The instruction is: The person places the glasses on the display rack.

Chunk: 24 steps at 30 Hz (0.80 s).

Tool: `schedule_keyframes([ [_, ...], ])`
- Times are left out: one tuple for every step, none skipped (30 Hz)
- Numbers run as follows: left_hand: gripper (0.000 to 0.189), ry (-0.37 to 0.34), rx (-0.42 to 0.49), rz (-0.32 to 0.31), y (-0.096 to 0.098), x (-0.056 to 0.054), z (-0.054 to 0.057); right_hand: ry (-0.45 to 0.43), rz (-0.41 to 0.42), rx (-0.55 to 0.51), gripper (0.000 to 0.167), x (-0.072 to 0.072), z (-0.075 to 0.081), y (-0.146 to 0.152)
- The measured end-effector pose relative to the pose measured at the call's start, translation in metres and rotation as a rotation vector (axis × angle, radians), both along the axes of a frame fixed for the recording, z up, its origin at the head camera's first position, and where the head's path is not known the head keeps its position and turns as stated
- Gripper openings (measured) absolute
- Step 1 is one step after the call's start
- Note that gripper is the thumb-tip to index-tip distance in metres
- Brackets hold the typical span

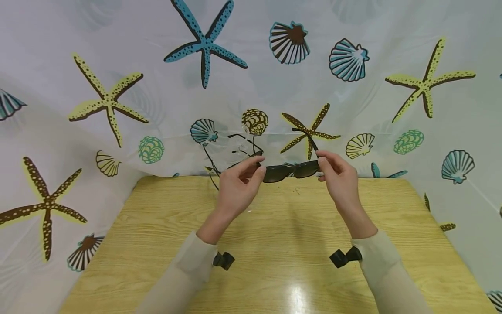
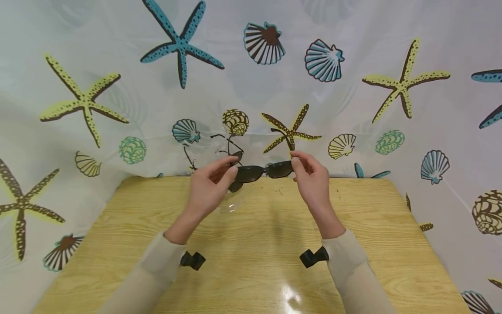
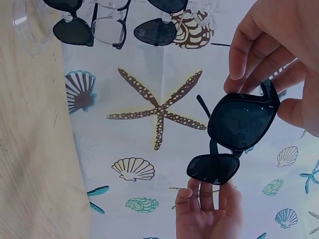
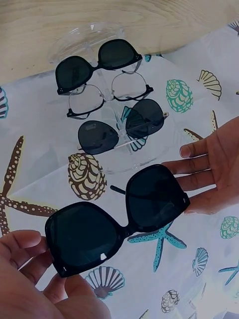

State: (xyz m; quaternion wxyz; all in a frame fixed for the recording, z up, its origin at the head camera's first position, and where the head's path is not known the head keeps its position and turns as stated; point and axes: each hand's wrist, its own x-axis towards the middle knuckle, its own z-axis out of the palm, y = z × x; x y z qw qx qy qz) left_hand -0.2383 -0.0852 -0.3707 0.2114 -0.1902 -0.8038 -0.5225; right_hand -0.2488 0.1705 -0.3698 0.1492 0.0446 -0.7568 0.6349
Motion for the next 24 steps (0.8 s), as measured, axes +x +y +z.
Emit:
schedule_keyframes([
  [0.032,0.005,0.003,0.001,-0.001,0.000,0.001,0.002,0.005,0.000,0.036,-0.001,0.002,-0.001],
  [0.032,0.009,0.008,0.000,-0.002,0.001,0.002,0.004,0.011,0.001,0.036,-0.002,0.003,-0.002],
  [0.032,0.008,0.013,0.000,-0.004,0.001,0.003,0.005,0.015,-0.001,0.036,-0.004,0.005,-0.004],
  [0.032,0.008,0.017,0.002,-0.005,0.001,0.004,0.007,0.019,-0.004,0.036,-0.005,0.006,-0.005],
  [0.032,0.010,0.022,0.005,-0.006,0.001,0.004,0.008,0.023,-0.005,0.036,-0.006,0.008,-0.007],
  [0.032,0.007,0.028,0.007,-0.007,0.002,0.005,0.013,0.029,-0.009,0.036,-0.007,0.009,-0.008],
  [0.032,0.006,0.033,0.010,-0.009,0.002,0.006,0.018,0.035,-0.013,0.036,-0.008,0.010,-0.009],
  [0.032,0.009,0.037,0.015,-0.010,0.003,0.007,0.022,0.041,-0.014,0.036,-0.009,0.012,-0.011],
  [0.032,0.012,0.036,0.021,-0.011,0.003,0.008,0.027,0.047,-0.015,0.035,-0.010,0.013,-0.012],
  [0.032,0.016,0.038,0.025,-0.013,0.003,0.008,0.033,0.054,-0.017,0.036,-0.012,0.013,-0.014],
  [0.032,0.019,0.040,0.027,-0.014,0.004,0.009,0.039,0.062,-0.017,0.035,-0.013,0.015,-0.015],
  [0.032,0.021,0.041,0.030,-0.016,0.004,0.009,0.044,0.070,-0.021,0.035,-0.014,0.015,-0.017],
  [0.033,0.026,0.041,0.032,-0.017,0.005,0.010,0.047,0.076,-0.020,0.035,-0.015,0.016,-0.019],
  [0.033,0.031,0.041,0.033,-0.018,0.005,0.011,0.052,0.083,-0.021,0.034,-0.016,0.017,-0.021],
  [0.033,0.034,0.041,0.033,-0.020,0.005,0.011,0.055,0.088,-0.020,0.034,-0.017,0.017,-0.023],
  [0.034,0.038,0.042,0.033,-0.021,0.006,0.011,0.058,0.094,-0.020,0.034,-0.018,0.018,-0.024],
  [0.034,0.044,0.041,0.036,-0.023,0.006,0.011,0.060,0.101,-0.017,0.034,-0.019,0.019,-0.026],
  [0.034,0.048,0.039,0.041,-0.024,0.006,0.011,0.063,0.107,-0.014,0.034,-0.020,0.019,-0.028],
  [0.034,0.055,0.035,0.046,-0.026,0.006,0.011,0.064,0.113,-0.011,0.034,-0.021,0.020,-0.029],
  [0.034,0.059,0.031,0.051,-0.027,0.006,0.011,0.064,0.119,-0.010,0.034,-0.022,0.021,-0.031],
  [0.033,0.062,0.029,0.055,-0.028,0.006,0.011,0.064,0.125,-0.010,0.034,-0.023,0.021,-0.033],
  [0.034,0.064,0.027,0.061,-0.030,0.006,0.011,0.064,0.131,-0.012,0.034,-0.024,0.022,-0.035],
  [0.034,0.064,0.025,0.068,-0.031,0.007,0.012,0.063,0.135,-0.011,0.034,-0.025,0.023,-0.037],
  [0.034,0.065,0.025,0.073,-0.032,0.007,0.013,0.063,0.137,-0.010,0.034,-0.027,0.023,-0.039],
])
